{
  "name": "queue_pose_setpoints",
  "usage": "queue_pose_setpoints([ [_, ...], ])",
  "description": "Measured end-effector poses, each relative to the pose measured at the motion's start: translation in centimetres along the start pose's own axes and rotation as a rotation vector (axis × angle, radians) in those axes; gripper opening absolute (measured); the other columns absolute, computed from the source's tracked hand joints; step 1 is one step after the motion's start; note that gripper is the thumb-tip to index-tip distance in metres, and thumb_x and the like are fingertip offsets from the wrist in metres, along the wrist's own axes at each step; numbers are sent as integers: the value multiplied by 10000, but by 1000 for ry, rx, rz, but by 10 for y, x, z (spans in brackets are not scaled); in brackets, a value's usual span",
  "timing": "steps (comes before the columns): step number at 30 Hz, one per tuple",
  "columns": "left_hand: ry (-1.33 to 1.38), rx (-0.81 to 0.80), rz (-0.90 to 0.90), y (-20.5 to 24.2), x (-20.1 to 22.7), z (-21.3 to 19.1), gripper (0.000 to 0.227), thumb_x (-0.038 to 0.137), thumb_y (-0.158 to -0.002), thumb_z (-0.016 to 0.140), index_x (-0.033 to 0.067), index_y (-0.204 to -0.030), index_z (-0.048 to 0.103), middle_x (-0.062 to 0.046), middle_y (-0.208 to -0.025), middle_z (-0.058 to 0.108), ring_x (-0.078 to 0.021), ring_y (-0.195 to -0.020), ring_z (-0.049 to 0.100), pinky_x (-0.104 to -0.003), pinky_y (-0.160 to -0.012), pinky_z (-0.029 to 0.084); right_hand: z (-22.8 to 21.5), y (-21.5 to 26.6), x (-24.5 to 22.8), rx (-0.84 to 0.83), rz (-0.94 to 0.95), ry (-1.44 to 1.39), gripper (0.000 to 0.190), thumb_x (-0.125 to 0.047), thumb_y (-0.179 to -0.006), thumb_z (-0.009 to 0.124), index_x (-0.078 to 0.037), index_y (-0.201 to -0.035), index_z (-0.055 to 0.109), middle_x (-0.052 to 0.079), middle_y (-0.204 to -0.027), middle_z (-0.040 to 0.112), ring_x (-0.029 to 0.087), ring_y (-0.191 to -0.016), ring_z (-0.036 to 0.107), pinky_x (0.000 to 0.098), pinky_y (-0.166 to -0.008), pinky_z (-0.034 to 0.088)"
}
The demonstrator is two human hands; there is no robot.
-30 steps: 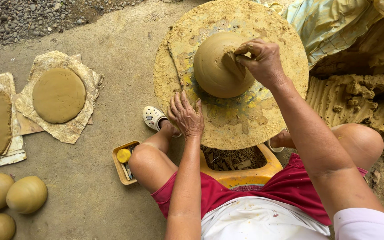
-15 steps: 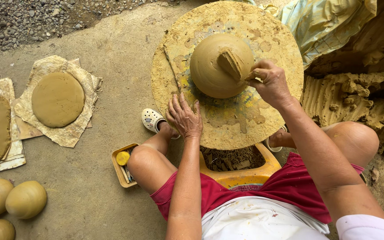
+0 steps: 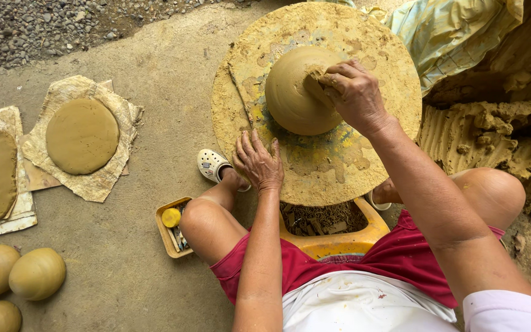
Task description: The person shapes a clay vessel on a manual pottery wheel by hand and then selects various wooden carving and smoothing tools from a container to refine the piece.
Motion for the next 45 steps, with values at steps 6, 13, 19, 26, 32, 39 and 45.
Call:
queue_pose_setpoints([
  [6,-7,0,-4,-2,2,1,670,569,-1038,449,106,-1521,436,-128,-1584,385,-318,-1499,278,-571,-1222,160,7,38,8,-10,64,-60,103,-123,-978,821,-87,-1058,767,72,-1129,762,192,-1042,710,336,-923,623],
  [13,-18,13,5,0,3,0,670,575,-1029,454,106,-1507,451,-134,-1573,392,-317,-1492,279,-574,-1211,162,-2,70,16,-111,178,-123,88,-137,-863,825,-97,-881,749,56,-1021,721,200,-945,719,389,-910,609],
  [19,-24,44,10,1,5,-4,665,576,-1035,453,105,-1504,469,-139,-1573,400,-320,-1491,296,-568,-1205,174,9,28,13,-59,230,-84,43,29,-994,711,-10,-985,694,104,-1138,680,231,-1018,689,314,-871,653],
  [26,3,63,6,3,6,-7,662,568,-1033,454,98,-1498,484,-138,-1572,409,-315,-1488,304,-559,-1211,181,1,-17,-31,1,-229,222,170,-60,-951,733,-45,-1118,762,107,-1194,717,263,-1131,666,390,-974,590],
  [32,9,59,-2,4,5,-5,665,570,-1027,473,101,-1498,485,-132,-1578,407,-318,-1490,301,-563,-1209,180,4,14,-23,-13,-229,288,160,-62,-967,717,-54,-1115,777,117,-1228,729,260,-1165,672,390,-1006,589],
  [39,-13,29,-7,3,4,-2,656,570,-1030,461,117,-1505,460,-134,-1573,392,-317,-1493,291,-564,-1213,173,11,77,-5,-94,-166,287,83,-53,-1011,721,-45,-1073,776,116,-1160,734,230,-1104,683,372,-932,618],
  [45,-19,5,-5,1,6,-1,652,579,-1028,465,132,-1503,452,-143,-1568,385,-331,-1489,279,-575,-1211,159,3,71,24,-103,452,-275,119,48,-920,661,1,-835,594,128,-1105,637,231,-991,666,326,-784,667],
])
Point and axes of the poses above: each hand's wrist, its own y-axis away from the middle knuckle, its own z-axis out of the palm, x = y × z, the point moved 4 cm from there along -y, towards the middle knuckle
